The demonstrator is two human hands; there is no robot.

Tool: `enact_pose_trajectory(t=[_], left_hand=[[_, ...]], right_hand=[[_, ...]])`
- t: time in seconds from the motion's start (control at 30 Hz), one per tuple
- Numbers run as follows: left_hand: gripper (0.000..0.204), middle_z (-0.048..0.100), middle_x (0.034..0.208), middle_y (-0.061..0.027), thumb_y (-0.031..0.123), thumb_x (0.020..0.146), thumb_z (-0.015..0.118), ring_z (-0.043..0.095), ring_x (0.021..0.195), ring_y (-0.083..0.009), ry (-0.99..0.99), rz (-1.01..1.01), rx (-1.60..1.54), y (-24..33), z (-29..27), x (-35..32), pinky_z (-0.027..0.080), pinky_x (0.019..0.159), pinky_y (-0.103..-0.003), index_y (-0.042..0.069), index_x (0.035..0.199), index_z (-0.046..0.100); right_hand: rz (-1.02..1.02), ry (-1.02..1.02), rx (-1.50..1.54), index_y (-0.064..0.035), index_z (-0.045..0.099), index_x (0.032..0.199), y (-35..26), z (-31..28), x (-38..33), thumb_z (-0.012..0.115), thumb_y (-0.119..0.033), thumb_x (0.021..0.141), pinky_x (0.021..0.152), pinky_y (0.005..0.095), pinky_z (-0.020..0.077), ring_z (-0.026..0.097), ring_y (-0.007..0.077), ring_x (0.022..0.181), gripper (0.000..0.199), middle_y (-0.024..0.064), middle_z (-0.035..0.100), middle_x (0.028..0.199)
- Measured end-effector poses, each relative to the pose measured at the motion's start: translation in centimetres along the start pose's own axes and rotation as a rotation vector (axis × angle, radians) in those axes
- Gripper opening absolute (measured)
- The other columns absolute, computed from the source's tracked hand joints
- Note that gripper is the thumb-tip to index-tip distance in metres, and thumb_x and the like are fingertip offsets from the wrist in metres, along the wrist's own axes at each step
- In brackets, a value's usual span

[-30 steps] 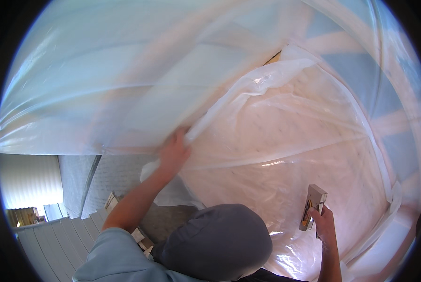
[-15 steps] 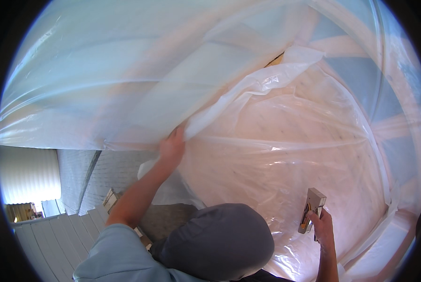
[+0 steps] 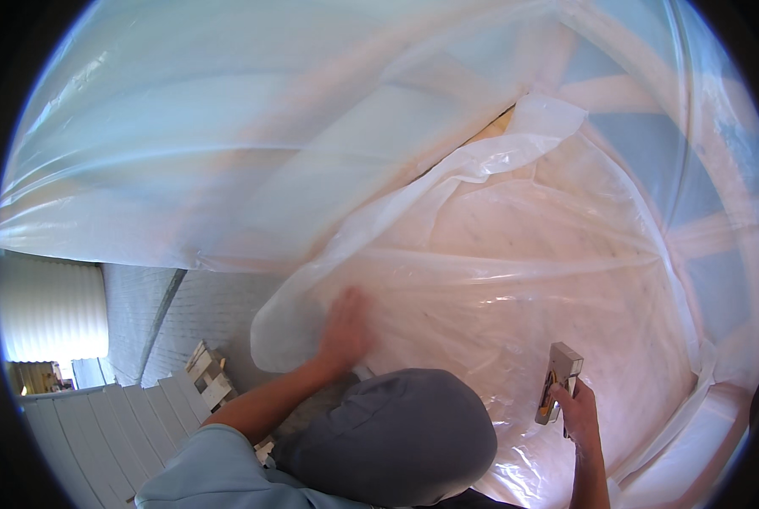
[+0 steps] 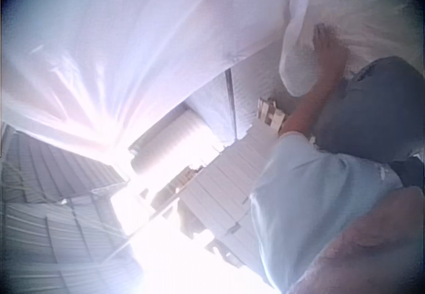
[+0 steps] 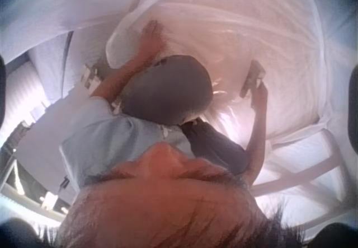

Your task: The person wraps a wooden chair frame with a large white plastic sheet, smoothing it over the seat and backrest. They use a staple gun to secure the plastic to the underside of the chair, then lift and reposition the chair to continue stapling along the edges.

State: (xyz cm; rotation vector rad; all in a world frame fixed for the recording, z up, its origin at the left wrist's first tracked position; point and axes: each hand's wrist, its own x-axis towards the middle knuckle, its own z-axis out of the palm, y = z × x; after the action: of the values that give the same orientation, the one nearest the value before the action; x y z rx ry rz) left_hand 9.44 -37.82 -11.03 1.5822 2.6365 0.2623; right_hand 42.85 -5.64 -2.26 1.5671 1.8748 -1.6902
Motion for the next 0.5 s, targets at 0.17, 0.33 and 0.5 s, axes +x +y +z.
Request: enact_pose_trajectory(t=[0.17,0.33,0.5], left_hand=[[0.073,0.038,0.147,-0.0276,0.036,0.089,0.061,0.035,0.136,-0.0442,-0.107,-0.434,-0.074,-3.8,0.3,0.4,0.022,0.116,-0.054,-0.003,0.146,0.036],[0.069,0.038,0.146,-0.0281,0.031,0.092,0.057,0.033,0.137,-0.0453,-0.314,-0.597,-0.133,-5.2,-0.7,0.8,0.025,0.115,-0.053,-0.005,0.146,0.033],[0.066,0.038,0.147,-0.0279,0.025,0.093,0.055,0.034,0.136,-0.0457,-0.037,-0.468,-0.085,-5.0,0.3,-1.3,0.025,0.115,-0.052,-0.006,0.147,0.032]], right_hand=[[-0.071,0.017,0.064,0.0071,0.064,0.103,0.7,0.2,0.0,0.064,-0.026,0.086,0.069,0.0316,0.049,0.06,0.0147,0.075,0.037,0.0099,0.068,0.086],[-0.033,0.001,-0.006,0.0064,0.065,0.104,0.7,0.1,0.2,0.064,-0.027,0.085,0.07,0.0326,0.0502,0.061,0.0154,0.075,0.039,0.0101,0.068,0.086],[-0.005,-0.083,-0.091,0.0038,0.065,0.104,-2.7,1.1,0.2,0.065,-0.03,0.085,0.069,0.0351,0.0507,0.063,0.0174,0.074,0.039,0.0122,0.067,0.081]])
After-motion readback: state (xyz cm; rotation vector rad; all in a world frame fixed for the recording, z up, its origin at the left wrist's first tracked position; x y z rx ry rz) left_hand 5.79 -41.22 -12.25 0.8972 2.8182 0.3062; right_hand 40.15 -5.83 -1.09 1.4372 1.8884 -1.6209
